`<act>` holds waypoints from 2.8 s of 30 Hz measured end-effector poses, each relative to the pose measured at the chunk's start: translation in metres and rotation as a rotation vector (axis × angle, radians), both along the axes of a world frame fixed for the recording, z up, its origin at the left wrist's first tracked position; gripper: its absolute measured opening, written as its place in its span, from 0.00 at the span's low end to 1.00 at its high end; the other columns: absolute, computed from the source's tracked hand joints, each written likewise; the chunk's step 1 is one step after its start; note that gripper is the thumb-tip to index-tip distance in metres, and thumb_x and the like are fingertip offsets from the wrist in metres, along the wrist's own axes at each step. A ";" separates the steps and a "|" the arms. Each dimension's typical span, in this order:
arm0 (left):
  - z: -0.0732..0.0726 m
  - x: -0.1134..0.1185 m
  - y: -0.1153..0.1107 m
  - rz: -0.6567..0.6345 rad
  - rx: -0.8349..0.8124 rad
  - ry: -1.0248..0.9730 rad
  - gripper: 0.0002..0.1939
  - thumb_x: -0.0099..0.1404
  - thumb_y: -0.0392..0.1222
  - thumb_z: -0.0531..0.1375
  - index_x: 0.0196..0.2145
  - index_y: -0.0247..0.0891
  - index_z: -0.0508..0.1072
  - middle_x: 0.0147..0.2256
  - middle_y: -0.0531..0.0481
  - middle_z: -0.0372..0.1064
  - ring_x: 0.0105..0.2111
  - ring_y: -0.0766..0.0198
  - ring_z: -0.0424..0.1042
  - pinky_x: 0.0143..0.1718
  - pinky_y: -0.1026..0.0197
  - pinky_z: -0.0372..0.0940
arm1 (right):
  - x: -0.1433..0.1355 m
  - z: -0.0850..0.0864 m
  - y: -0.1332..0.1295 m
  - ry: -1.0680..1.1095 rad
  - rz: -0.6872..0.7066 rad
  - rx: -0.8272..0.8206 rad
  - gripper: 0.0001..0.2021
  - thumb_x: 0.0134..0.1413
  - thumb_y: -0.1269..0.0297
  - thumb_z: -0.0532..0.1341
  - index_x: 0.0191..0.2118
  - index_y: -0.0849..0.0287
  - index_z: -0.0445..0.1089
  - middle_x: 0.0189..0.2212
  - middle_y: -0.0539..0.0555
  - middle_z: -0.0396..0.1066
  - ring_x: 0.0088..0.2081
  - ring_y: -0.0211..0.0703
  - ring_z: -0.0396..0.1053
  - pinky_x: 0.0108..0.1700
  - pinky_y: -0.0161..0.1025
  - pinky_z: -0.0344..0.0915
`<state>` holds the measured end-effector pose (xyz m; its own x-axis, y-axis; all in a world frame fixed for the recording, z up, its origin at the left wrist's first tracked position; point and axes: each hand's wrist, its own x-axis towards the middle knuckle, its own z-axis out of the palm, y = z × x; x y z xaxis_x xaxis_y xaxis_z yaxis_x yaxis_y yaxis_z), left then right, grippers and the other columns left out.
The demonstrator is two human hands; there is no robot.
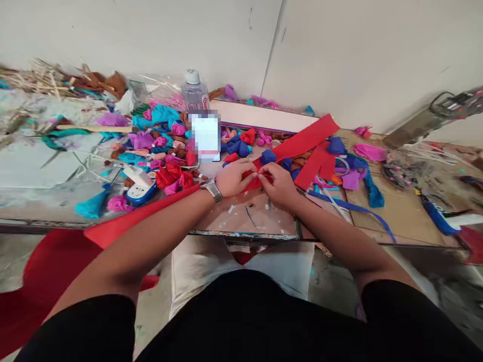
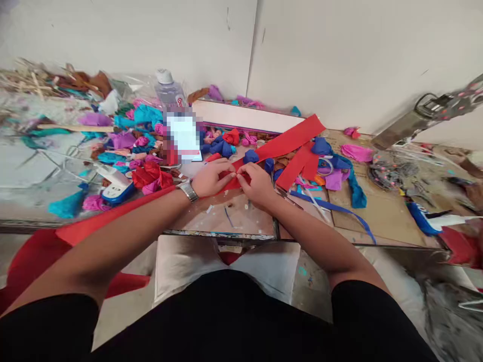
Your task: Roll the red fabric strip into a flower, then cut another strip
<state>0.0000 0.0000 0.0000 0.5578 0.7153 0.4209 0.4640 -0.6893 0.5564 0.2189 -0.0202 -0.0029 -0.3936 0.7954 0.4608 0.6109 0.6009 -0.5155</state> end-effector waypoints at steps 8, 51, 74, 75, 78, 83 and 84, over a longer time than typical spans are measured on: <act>0.002 -0.001 -0.002 0.001 0.005 0.000 0.18 0.78 0.52 0.53 0.43 0.39 0.78 0.43 0.43 0.75 0.44 0.55 0.74 0.48 0.52 0.67 | 0.000 0.002 -0.004 0.030 -0.023 -0.016 0.09 0.71 0.57 0.60 0.41 0.55 0.73 0.40 0.57 0.76 0.44 0.51 0.72 0.49 0.47 0.66; 0.005 0.001 -0.004 0.008 -0.011 0.033 0.16 0.77 0.50 0.53 0.41 0.39 0.76 0.42 0.43 0.74 0.41 0.55 0.72 0.44 0.52 0.65 | 0.000 0.005 -0.002 -0.011 0.027 -0.053 0.10 0.72 0.56 0.56 0.42 0.55 0.70 0.40 0.58 0.75 0.43 0.52 0.70 0.49 0.47 0.65; 0.002 0.000 -0.002 0.004 -0.004 0.021 0.16 0.77 0.51 0.53 0.41 0.39 0.74 0.42 0.43 0.74 0.42 0.55 0.72 0.45 0.52 0.65 | 0.000 0.004 -0.003 0.011 -0.008 -0.030 0.09 0.71 0.58 0.58 0.43 0.56 0.72 0.41 0.58 0.76 0.44 0.52 0.72 0.49 0.47 0.66; 0.002 0.001 -0.002 0.009 -0.004 0.023 0.16 0.77 0.51 0.53 0.41 0.39 0.74 0.41 0.43 0.73 0.41 0.55 0.72 0.45 0.52 0.65 | 0.000 0.004 -0.003 0.011 -0.011 -0.029 0.09 0.71 0.58 0.58 0.43 0.56 0.72 0.41 0.58 0.76 0.44 0.52 0.72 0.49 0.47 0.66; 0.002 0.001 -0.002 0.018 -0.008 0.025 0.15 0.77 0.50 0.53 0.40 0.39 0.74 0.41 0.43 0.73 0.41 0.55 0.71 0.45 0.52 0.65 | 0.000 0.003 -0.003 0.007 -0.012 -0.028 0.09 0.71 0.58 0.58 0.43 0.55 0.72 0.41 0.58 0.77 0.44 0.52 0.72 0.50 0.47 0.66; 0.000 0.001 -0.002 0.012 -0.010 0.023 0.15 0.77 0.50 0.53 0.40 0.39 0.74 0.41 0.43 0.74 0.41 0.55 0.72 0.44 0.52 0.64 | 0.000 0.003 -0.001 -0.003 -0.004 -0.027 0.08 0.70 0.57 0.59 0.42 0.55 0.72 0.41 0.57 0.77 0.43 0.51 0.71 0.49 0.47 0.66; 0.000 0.001 -0.002 0.011 -0.010 0.024 0.15 0.77 0.50 0.54 0.41 0.39 0.74 0.42 0.43 0.74 0.41 0.55 0.72 0.45 0.52 0.65 | 0.000 0.003 -0.002 -0.004 -0.004 -0.029 0.08 0.70 0.58 0.59 0.42 0.55 0.72 0.41 0.57 0.77 0.43 0.51 0.71 0.49 0.47 0.66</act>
